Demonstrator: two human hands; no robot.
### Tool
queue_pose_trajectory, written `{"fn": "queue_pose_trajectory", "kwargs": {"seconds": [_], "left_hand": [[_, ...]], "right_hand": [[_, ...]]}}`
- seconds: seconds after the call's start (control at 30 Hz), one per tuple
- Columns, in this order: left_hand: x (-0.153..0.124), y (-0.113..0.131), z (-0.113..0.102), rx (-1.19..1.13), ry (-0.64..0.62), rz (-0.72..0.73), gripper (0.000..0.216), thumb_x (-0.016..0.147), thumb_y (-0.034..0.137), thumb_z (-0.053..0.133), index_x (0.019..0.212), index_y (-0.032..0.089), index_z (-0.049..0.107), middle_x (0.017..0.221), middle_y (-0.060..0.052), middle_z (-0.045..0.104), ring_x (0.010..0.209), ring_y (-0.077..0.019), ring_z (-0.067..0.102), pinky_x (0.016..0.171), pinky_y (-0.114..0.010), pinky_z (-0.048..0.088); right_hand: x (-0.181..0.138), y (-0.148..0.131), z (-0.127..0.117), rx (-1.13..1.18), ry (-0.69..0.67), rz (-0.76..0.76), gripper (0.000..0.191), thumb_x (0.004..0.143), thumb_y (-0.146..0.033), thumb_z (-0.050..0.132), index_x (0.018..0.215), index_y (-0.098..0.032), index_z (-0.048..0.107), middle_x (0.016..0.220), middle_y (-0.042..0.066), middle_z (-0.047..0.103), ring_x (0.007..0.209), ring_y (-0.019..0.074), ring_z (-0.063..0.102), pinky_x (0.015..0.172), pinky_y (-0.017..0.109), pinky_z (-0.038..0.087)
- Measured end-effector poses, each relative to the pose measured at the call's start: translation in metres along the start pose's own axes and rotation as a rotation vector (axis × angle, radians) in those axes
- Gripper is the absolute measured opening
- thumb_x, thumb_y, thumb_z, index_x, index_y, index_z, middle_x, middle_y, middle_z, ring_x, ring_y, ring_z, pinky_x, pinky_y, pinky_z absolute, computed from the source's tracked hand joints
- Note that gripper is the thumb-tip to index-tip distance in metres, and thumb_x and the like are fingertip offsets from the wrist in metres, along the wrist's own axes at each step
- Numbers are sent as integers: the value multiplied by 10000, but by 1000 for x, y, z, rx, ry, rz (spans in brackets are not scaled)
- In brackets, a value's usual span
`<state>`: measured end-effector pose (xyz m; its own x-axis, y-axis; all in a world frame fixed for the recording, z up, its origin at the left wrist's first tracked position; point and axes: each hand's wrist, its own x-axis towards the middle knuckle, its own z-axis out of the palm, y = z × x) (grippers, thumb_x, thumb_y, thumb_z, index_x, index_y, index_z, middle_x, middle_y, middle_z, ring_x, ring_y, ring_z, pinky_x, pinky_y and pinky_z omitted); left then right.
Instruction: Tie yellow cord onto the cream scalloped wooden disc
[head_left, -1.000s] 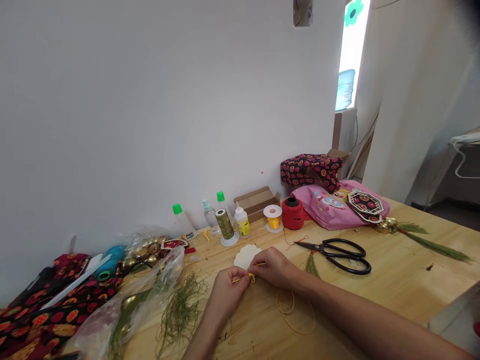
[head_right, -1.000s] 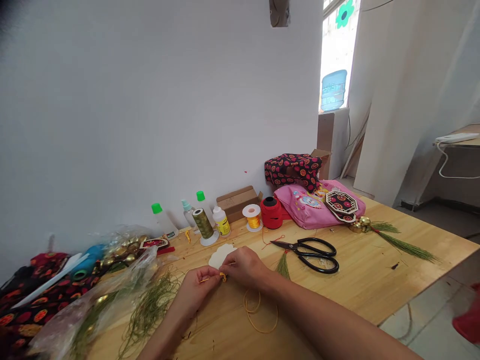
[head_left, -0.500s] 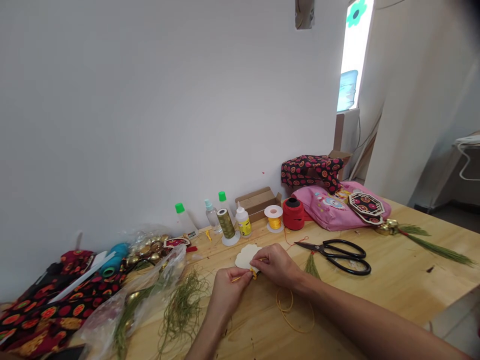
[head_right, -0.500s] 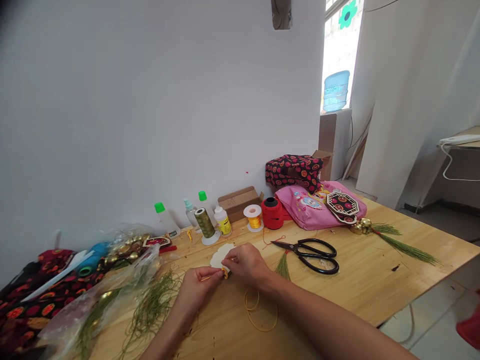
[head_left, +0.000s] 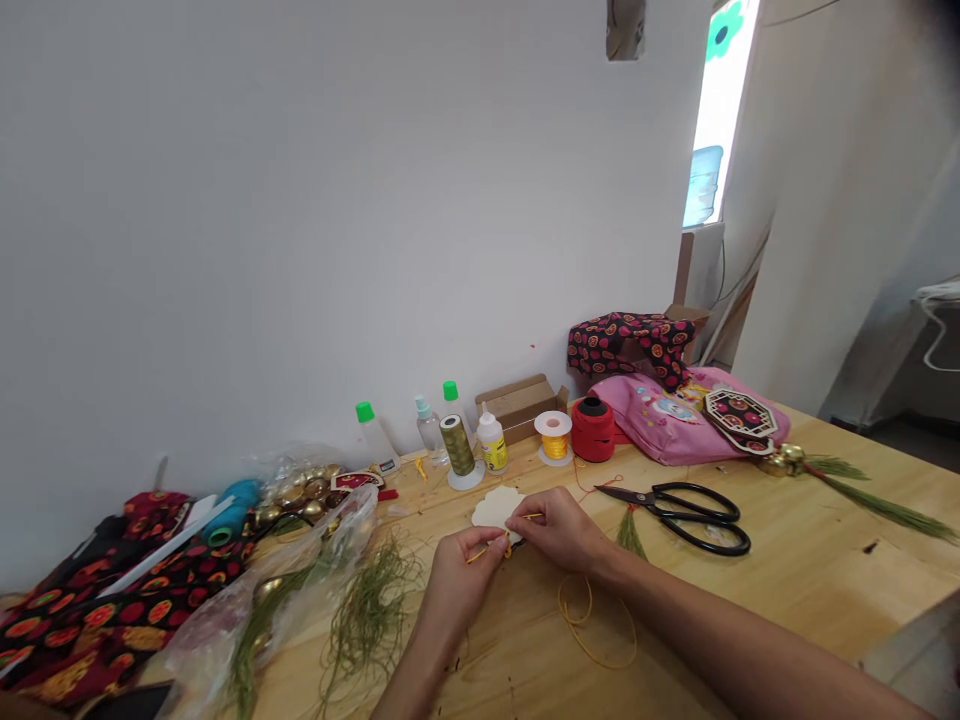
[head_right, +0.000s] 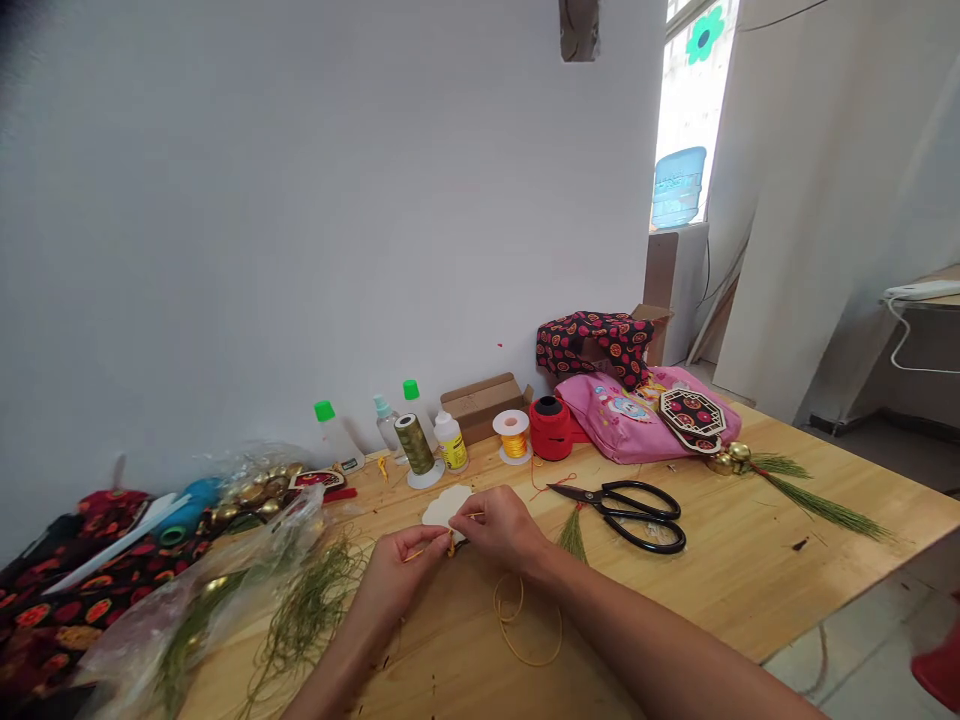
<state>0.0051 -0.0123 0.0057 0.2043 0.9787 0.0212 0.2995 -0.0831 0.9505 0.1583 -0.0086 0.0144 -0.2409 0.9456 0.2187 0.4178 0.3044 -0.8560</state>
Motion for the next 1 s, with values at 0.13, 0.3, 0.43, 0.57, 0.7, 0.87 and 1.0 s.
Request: {"fn": "queue_pose_trajectory", "kwargs": {"seconds": [0.13, 0.3, 0.43, 0.57, 0.7, 0.87, 1.0], "left_hand": [[0, 0, -1, 37, -35, -14, 270, 636, 336, 532, 744, 140, 682, 659, -33, 674, 630, -172, 564, 566, -223, 397], [-1, 1, 3, 102, -41, -30, 290, 643, 346, 513, 688, 117, 685, 586, -28, 651, 546, -154, 532, 493, -211, 361], [-1, 1, 2, 105, 3, -29, 284, 634, 351, 520, 668, 115, 673, 601, -32, 648, 554, -148, 527, 508, -207, 366], [2, -4, -2, 75, 95, -74, 284, 598, 367, 553, 671, 116, 665, 544, -14, 623, 485, -129, 506, 450, -191, 339], [2, -4, -3, 56, 157, -68, 294, 574, 376, 576, 668, 112, 668, 509, -6, 593, 442, -110, 469, 412, -183, 308], [0, 4, 2, -33, 50, -133, 309, 561, 401, 583, 627, 108, 656, 366, 52, 445, 310, -51, 298, 329, -177, 203], [0, 8, 1, -163, 23, -215, 256, 537, 363, 608, 499, 111, 581, 351, 76, 368, 320, -27, 238, 340, -167, 136]], "right_hand": [[-1, 0, 2, -46, -10, -25, 230, 704, -270, 465, 694, -142, 657, 642, 31, 640, 579, 118, 529, 515, 192, 377], [0, 2, 2, -118, 33, 6, 220, 694, -253, 469, 660, -140, 654, 577, 24, 614, 528, 109, 484, 470, 193, 327], [3, 4, 1, 51, 39, 163, 181, 642, -258, 526, 591, -117, 627, 514, 0, 559, 490, 85, 437, 451, 182, 304], [3, 1, -5, 494, -76, 310, 208, 660, -306, 502, 608, -118, 574, 375, -83, 323, 338, 28, 235, 341, 161, 176], [0, -4, -11, 887, -328, 432, 195, 675, -238, 431, 794, -151, 559, 418, -110, 179, 328, 24, 80, 314, 159, 48], [-3, -7, -2, 764, -383, 367, 288, 663, -160, 390, 902, -163, 550, 390, -100, 302, 301, 19, 170, 304, 143, 100], [-2, -5, 11, 446, -292, 170, 252, 692, -170, 420, 903, -149, 555, 360, -88, 370, 304, 29, 291, 314, 136, 174]]}}
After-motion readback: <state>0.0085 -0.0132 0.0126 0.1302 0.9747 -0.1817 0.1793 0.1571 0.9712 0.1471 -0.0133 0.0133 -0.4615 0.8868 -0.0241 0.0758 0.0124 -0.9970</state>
